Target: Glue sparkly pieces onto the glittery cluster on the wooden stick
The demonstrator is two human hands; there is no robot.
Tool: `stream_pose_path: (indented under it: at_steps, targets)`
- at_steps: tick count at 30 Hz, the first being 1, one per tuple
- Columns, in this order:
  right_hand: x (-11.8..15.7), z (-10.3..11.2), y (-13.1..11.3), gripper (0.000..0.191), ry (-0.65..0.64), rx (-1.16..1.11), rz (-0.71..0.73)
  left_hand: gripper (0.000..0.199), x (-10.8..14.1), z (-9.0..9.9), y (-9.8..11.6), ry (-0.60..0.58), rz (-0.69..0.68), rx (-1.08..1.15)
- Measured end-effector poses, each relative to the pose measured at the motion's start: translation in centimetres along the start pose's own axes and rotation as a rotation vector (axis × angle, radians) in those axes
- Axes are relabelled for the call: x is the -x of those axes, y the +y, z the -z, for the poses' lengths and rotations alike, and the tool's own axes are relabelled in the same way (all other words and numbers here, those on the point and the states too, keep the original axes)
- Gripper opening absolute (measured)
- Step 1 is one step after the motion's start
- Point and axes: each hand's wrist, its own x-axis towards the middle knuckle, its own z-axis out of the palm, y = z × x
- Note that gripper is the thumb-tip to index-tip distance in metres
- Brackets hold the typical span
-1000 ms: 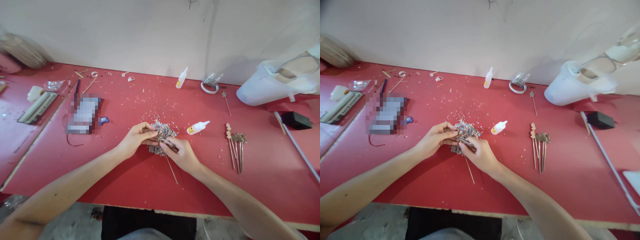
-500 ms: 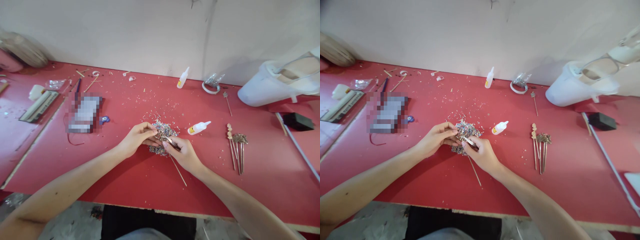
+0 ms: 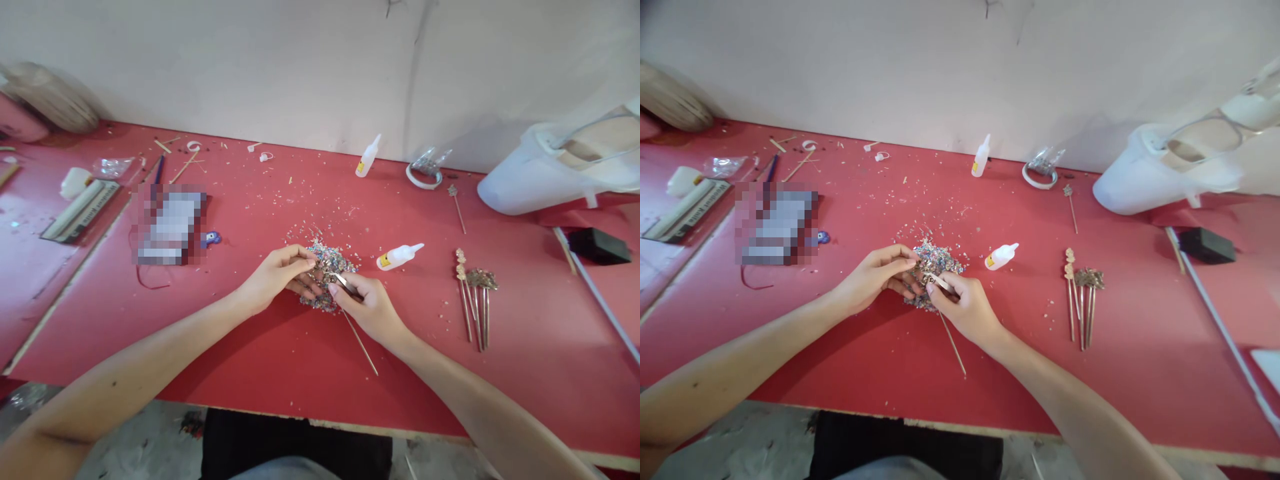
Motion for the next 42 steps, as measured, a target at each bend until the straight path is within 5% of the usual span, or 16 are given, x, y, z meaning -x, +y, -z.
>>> stream_pose_path:
  at_steps: [42]
  targets:
    - [-0.9,1.4,1.0,0.034,-0.213,-0.200,-0.066,0.019,-0.4,0.7,-0.1,-0.150,-0.012,-0.068]
